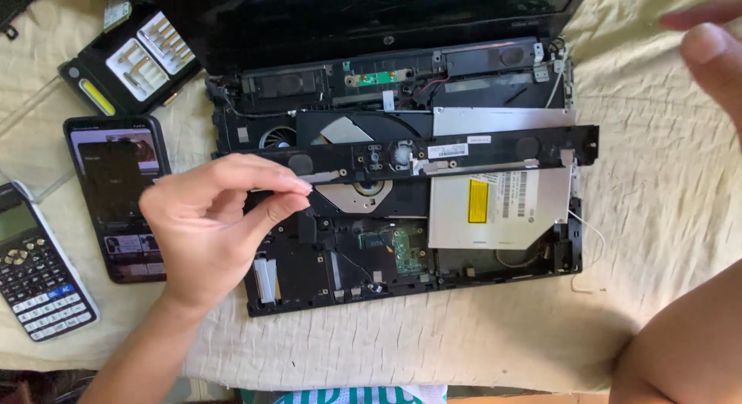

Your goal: Disassembling the internal components of a laptop, specifically focusing on the upper chassis area and optical drive.

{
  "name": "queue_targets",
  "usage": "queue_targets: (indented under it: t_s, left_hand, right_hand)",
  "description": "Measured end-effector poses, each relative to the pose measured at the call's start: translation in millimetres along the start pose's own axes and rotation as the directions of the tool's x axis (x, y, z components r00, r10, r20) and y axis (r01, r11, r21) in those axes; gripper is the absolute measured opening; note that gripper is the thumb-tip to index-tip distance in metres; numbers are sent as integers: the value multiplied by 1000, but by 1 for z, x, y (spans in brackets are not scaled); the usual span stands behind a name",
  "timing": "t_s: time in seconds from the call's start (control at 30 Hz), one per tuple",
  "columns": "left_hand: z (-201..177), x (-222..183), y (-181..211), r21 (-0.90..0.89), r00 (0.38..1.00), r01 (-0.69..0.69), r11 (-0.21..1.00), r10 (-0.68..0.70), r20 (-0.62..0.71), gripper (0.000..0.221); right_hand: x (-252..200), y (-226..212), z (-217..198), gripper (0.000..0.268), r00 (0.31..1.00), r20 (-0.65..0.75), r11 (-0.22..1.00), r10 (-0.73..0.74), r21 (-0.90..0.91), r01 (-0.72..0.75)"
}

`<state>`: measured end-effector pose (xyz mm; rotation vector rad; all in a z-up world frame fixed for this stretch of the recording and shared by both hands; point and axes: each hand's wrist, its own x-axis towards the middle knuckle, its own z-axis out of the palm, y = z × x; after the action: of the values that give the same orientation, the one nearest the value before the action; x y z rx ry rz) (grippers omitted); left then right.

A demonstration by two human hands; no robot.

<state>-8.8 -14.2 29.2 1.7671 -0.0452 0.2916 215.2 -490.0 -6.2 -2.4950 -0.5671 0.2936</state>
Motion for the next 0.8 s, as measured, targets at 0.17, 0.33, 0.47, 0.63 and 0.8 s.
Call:
queue_targets:
  t_s: [0.17, 0.33, 0.47, 0.63, 0.8]
  left_hand:
    - [11, 15, 18, -221, 971, 227, 949, -203, 126, 23]
    - [49, 37, 47, -512, 982, 141, 848, -55, 179, 21]
    - [76, 49, 60, -659, 990, 102, 745, -13, 138, 20]
    - [94, 55, 50, -678, 999, 50, 733, -39, 31, 17]
    - [93, 55, 30, -791, 998, 51, 609, 5, 68, 17]
  right_hand:
    - [1, -3, 11, 28, 894, 167, 909, 416, -53, -413]
    - [-29, 23, 10, 46, 976, 86, 841, -202, 525, 128]
    - [-48, -68, 16, 64, 971, -55, 822, -231, 523, 225]
    - [-38, -183, 4, 34, 858, -245, 822, -452, 258, 507]
    - [-26, -188, 16, 35, 804, -297, 741, -516, 316, 592]
